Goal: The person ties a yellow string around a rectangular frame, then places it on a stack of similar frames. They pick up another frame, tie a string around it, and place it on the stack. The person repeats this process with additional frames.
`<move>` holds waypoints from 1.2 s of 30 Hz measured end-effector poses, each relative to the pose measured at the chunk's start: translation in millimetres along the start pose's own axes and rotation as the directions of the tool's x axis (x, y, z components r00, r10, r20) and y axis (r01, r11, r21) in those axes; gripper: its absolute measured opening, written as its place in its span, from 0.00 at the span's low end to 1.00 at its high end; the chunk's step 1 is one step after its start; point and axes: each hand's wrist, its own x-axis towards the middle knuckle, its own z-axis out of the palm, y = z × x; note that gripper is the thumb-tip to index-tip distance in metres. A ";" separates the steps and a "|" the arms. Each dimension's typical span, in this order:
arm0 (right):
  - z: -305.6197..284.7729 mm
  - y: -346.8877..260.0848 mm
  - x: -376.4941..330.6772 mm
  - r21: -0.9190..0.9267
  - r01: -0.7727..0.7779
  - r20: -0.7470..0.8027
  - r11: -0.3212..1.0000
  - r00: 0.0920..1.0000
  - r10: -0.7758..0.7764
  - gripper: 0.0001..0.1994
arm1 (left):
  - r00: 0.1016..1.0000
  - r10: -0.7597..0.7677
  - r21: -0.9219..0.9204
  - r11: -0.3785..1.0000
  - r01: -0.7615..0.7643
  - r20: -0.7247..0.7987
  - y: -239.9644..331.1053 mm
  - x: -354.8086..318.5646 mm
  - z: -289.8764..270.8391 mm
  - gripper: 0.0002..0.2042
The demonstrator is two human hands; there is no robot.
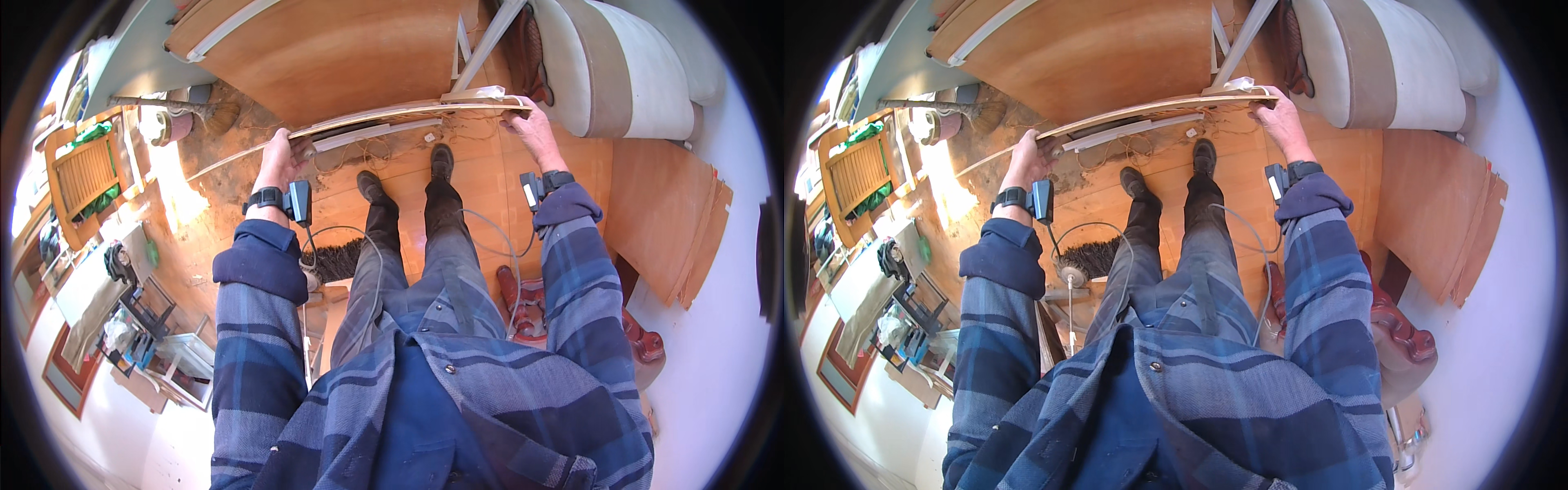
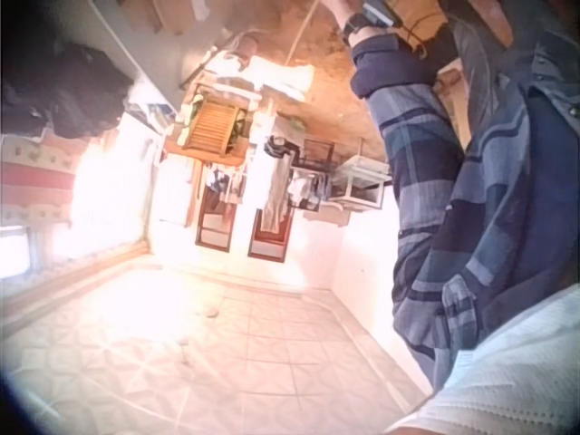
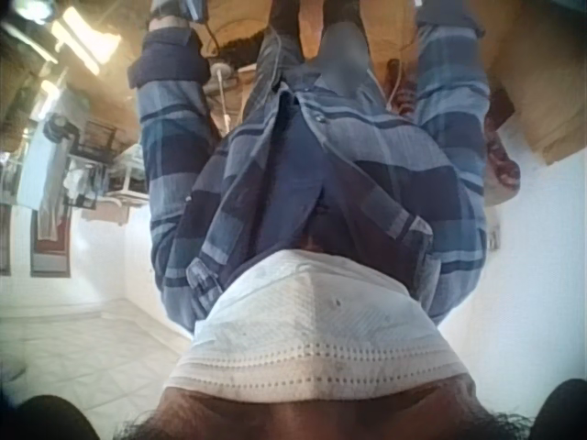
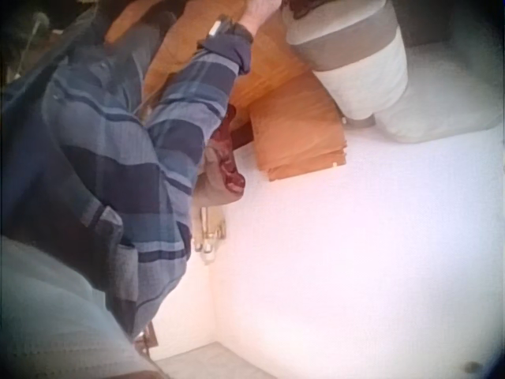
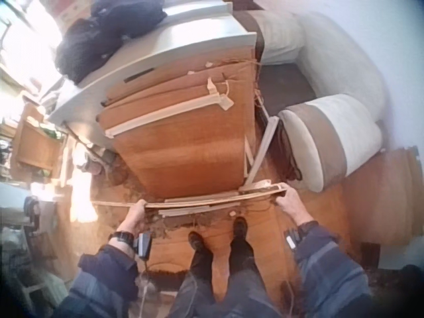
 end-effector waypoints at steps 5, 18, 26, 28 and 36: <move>-1.8 12.7 -3.5 0.005 0.025 -0.005 1.000 1.000 -0.025 0.09 | 1.000 -0.017 -0.049 0.999 0.017 0.003 -10.2 5.6 -8.4 0.16; 71.7 -75.6 -139.4 -0.656 0.466 0.153 0.594 0.853 -0.500 0.09 | 0.997 -0.063 -0.162 0.985 0.057 -0.034 -15.7 47.2 -167.8 0.10; 119.9 -112.8 -201.5 -0.541 0.782 0.516 0.310 0.599 -0.612 0.04 | 0.997 -0.037 -0.085 0.996 0.032 -0.061 -49.1 24.9 -260.7 0.17; 131.0 -118.2 -208.9 -0.499 0.808 0.556 0.315 0.577 -0.599 0.05 | 0.993 -0.066 -0.118 0.992 0.054 -0.099 -58.8 22.2 -274.4 0.18; 198.1 -159.4 -227.5 -0.363 0.898 0.591 0.248 0.428 -0.684 0.05 | 0.961 -0.049 -0.077 0.997 0.029 -0.274 -62.8 -3.3 -306.3 0.19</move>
